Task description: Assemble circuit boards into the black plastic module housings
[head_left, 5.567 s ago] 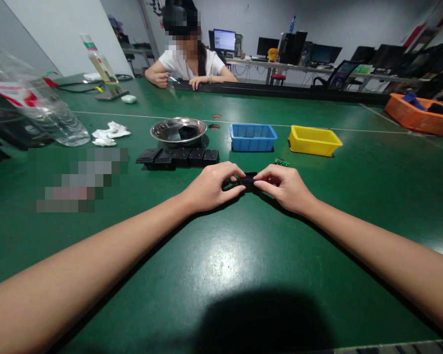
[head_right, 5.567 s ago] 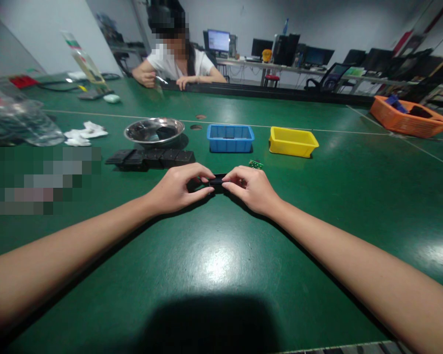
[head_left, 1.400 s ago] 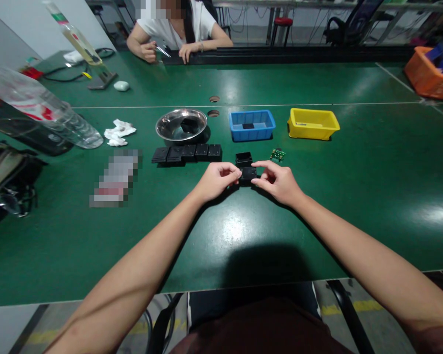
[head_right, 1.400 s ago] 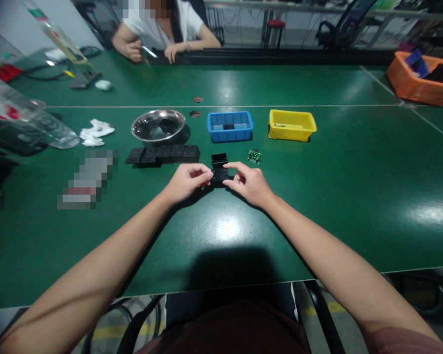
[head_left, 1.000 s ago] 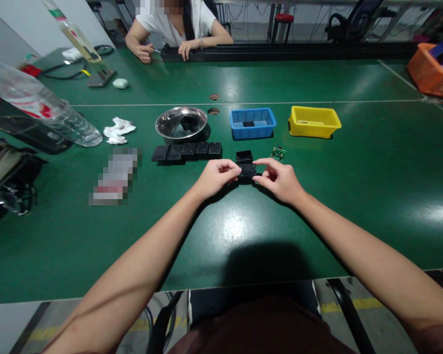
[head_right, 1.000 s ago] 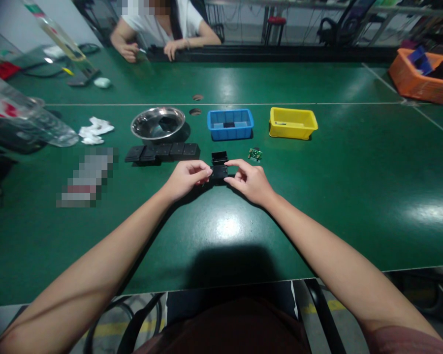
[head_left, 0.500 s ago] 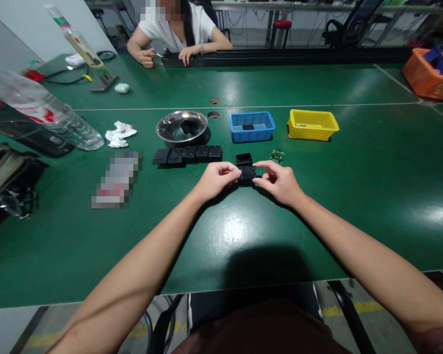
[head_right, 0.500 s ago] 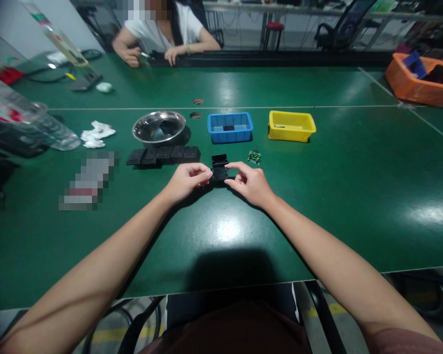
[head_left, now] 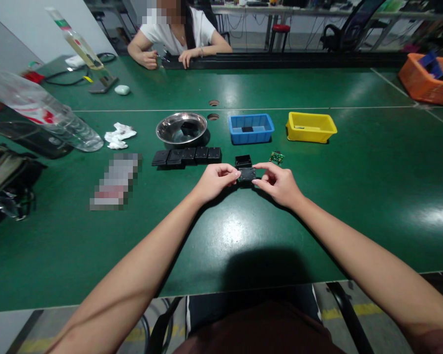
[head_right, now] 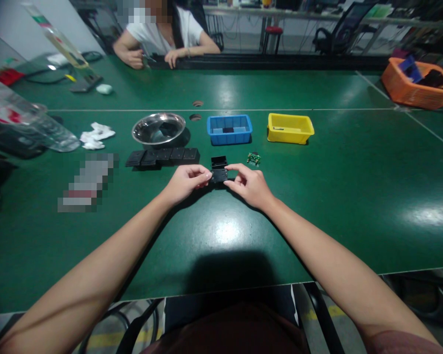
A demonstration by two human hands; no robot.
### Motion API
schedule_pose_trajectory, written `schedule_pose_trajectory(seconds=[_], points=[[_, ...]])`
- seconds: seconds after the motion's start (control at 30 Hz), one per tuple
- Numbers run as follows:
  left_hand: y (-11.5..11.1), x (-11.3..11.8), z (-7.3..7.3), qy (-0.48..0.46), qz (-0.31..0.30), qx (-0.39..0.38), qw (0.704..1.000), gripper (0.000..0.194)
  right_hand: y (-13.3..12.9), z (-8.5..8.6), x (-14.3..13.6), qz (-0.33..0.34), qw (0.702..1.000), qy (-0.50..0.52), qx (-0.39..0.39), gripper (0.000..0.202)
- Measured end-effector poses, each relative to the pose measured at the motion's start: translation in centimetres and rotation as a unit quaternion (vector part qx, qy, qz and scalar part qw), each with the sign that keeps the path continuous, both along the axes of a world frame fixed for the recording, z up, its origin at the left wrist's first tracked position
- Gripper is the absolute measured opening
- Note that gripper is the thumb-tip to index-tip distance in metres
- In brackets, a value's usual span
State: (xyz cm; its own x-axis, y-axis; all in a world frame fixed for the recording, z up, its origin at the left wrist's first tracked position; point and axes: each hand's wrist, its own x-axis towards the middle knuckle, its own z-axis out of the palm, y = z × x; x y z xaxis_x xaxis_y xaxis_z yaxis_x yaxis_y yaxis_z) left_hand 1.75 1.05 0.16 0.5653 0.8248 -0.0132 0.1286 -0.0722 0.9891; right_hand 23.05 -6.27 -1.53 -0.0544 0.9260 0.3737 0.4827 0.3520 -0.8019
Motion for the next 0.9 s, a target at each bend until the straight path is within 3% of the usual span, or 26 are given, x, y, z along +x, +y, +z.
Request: schedule_pose_trajectory(seconds=[0.9], points=[[-0.34,0.01,0.45,-0.017,0.026,0.039,0.999,0.032,0.0,0.13,-0.11,-0.016,0.999,0.026,-0.017,0.033]])
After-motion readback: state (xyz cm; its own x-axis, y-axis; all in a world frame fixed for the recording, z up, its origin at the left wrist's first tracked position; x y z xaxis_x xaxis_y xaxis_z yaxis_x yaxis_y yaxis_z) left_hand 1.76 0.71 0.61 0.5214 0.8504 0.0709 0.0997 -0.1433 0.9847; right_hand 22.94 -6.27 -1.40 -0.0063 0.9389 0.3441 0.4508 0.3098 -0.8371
